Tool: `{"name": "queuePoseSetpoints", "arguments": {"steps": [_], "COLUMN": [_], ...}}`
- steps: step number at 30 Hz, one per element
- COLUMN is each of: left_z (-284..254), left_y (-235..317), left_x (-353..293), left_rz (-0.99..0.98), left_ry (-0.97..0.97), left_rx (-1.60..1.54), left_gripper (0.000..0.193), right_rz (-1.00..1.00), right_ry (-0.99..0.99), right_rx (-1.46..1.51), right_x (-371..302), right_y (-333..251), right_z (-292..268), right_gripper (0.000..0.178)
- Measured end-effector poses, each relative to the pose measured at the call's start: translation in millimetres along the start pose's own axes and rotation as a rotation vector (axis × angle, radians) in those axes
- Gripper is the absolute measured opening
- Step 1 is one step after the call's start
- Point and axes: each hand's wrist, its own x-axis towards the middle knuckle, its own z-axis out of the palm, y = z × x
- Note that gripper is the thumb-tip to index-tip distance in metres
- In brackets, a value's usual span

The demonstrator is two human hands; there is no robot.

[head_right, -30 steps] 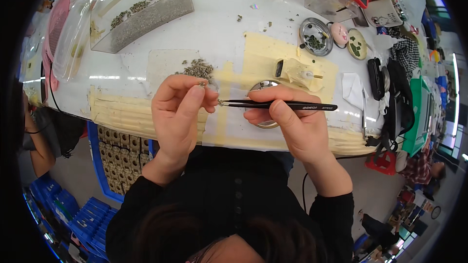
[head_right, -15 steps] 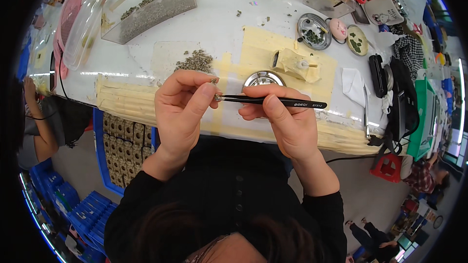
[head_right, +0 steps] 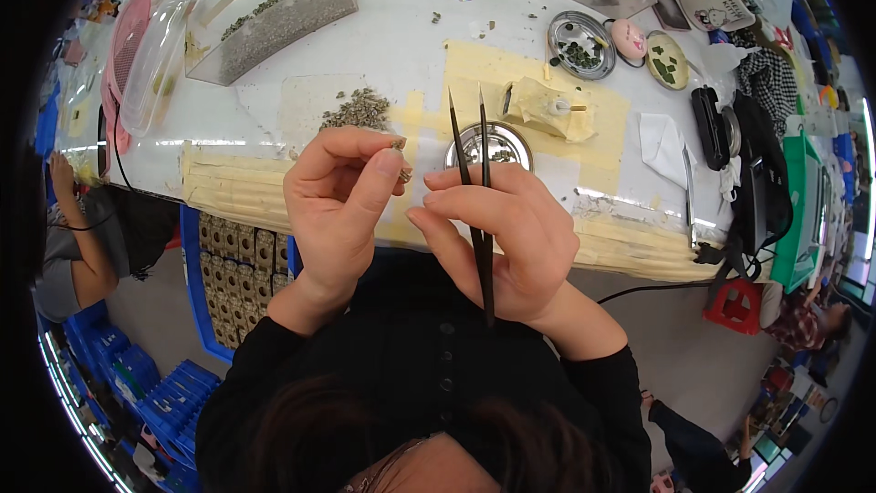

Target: Picking up and inspecting tiny metal components using tweezers at a factory workbench.

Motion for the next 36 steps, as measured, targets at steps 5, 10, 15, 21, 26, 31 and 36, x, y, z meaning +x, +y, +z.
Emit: {"name": "queuePoseSetpoints", "arguments": {"steps": [5, 10, 15, 21, 26, 31, 36], "left_z": [-0.2, 1.1, -1.4, -1.9, 2.6, -1.7, -3.8], "left_y": [-5.5, -5.2, -5.4, -6.7, -4.4, -8.4, -8.1], "left_x": [-3.2, -4.3, -4.1, -5.9, -8.1, -9.3, -12.2], "left_rz": [0.101, 0.040, 0.009, 0.041, 0.044, 0.127, 0.180], "left_ry": [-0.057, -0.035, -0.040, -0.048, 0.008, -0.048, -0.066], "left_rx": [0.089, 0.034, -0.083, -0.116, -0.009, -0.117, 0.001], "left_gripper": [0.015, 0.015, 0.014, 0.014, 0.012, 0.017, 0.018], "right_rz": [-0.033, -0.022, 0.146, 0.316, 0.395, 0.477, 0.508], "right_ry": [0.069, 0.054, 0.039, 0.012, 0.009, 0.018, 0.025], "right_rx": [-0.057, 0.025, 0.222, 0.445, 0.530, 0.583, 0.611], "right_x": [2.7, 0.6, -5.3, -8.0, -9.3, -9.5, -11.0], "right_y": [2.4, 6.5, 7.7, 6.2, 5.4, 2.9, 3.0], "right_z": [9.0, 7.3, 5.4, 4.2, 4.0, 4.2, 4.8], "right_gripper": [0.027, 0.026, 0.023, 0.018, 0.018, 0.019, 0.019]}}
